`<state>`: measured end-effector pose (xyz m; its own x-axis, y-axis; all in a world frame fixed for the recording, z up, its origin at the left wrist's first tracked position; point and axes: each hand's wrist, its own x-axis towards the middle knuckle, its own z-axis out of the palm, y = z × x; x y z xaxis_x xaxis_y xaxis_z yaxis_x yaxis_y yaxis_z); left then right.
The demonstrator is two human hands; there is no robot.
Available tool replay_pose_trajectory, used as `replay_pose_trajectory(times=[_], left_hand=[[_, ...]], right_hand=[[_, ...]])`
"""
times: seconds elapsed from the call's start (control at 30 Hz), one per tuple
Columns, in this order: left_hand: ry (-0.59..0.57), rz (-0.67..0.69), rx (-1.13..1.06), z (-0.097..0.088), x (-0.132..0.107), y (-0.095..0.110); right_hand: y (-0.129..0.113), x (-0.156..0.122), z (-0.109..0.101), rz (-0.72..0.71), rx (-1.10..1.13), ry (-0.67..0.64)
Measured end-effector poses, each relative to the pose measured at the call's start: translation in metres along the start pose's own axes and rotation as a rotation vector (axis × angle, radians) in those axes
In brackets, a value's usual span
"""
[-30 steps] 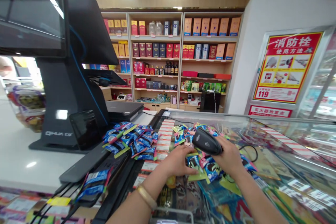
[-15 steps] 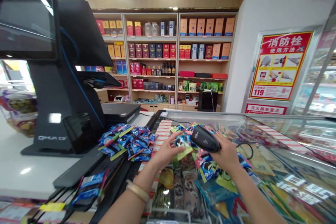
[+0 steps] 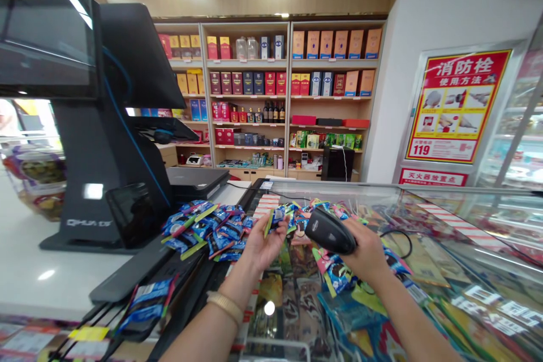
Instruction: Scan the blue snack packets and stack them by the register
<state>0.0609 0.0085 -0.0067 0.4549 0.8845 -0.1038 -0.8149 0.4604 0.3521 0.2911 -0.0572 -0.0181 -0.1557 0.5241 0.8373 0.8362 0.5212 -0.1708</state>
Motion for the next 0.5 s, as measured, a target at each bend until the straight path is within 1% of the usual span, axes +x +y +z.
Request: replay_pose_trajectory(times=[0.07,0.2,0.27,0.37,0.5], left_hand=[[-0.067,0.042,0.088,-0.002,-0.002,0.003],[-0.237,0.132,0.294,-0.008,-0.005,0.011],[-0.283,0.141,0.354,-0.012,-0.005,0.015],[-0.302,0.143,0.397,-0.015,-0.005,0.017],[-0.269,0.133,0.430,-0.011,-0.009,0.015]], right_hand=[[0.000,0.001,0.000,-0.014,0.031,-0.026],[-0.002,0.001,0.000,-0.034,0.081,-0.091],[-0.003,0.002,0.000,-0.030,0.084,-0.122],[-0.006,0.002,-0.001,-0.016,0.092,-0.149],[-0.006,0.001,-0.001,-0.013,0.109,-0.165]])
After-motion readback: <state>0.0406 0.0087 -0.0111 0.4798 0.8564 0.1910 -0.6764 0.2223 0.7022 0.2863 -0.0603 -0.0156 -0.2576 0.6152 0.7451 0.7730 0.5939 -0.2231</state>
